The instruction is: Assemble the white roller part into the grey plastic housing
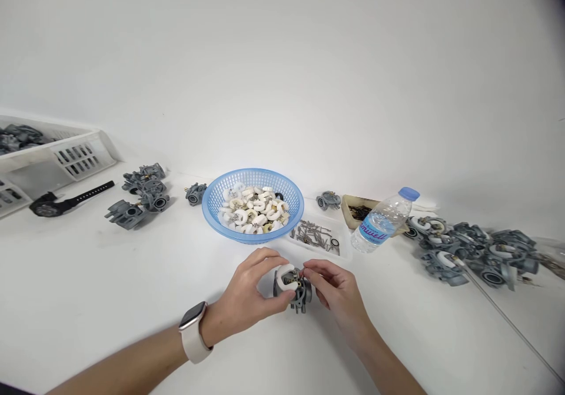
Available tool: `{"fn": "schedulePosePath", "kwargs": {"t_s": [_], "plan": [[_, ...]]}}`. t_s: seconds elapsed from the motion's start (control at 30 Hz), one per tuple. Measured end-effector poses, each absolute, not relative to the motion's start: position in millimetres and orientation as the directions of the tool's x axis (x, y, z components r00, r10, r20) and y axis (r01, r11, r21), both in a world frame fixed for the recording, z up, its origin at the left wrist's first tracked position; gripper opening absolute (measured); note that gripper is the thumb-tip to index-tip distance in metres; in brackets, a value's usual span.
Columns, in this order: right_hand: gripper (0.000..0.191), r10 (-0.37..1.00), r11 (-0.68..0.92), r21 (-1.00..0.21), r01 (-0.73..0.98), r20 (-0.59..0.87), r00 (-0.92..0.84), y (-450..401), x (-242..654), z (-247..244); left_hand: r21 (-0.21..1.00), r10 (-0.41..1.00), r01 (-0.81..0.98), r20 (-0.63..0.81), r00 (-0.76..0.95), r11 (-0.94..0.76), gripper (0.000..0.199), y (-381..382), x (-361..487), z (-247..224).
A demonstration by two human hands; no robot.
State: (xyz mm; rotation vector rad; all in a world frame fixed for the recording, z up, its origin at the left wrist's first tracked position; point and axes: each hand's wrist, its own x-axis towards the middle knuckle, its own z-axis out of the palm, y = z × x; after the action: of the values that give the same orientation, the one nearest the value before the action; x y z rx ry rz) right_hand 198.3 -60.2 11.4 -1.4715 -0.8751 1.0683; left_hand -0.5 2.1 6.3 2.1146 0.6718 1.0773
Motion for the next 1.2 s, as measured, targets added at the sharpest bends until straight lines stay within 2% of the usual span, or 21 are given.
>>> {"fn": "schedulePosePath", "kwargs": {"t_s": [0.5, 1.2], "plan": [[0.041, 0.927, -0.16, -0.987, -0.022, -0.158, 0.339, -59.3, 195.5, 12.6, 0.684, 0.622, 0.186, 0.47, 0.627, -0.705, 0.042, 4.1, -0.4, -4.6], [0.043, 0.928, -0.139, -0.99, -0.006, -0.132, 0.349, -58.9, 194.7, 14.5, 0.603, 0.591, 0.248, 0.477, 0.65, -0.759, 0.039, 4.6, 1.3, 4.0]]}}
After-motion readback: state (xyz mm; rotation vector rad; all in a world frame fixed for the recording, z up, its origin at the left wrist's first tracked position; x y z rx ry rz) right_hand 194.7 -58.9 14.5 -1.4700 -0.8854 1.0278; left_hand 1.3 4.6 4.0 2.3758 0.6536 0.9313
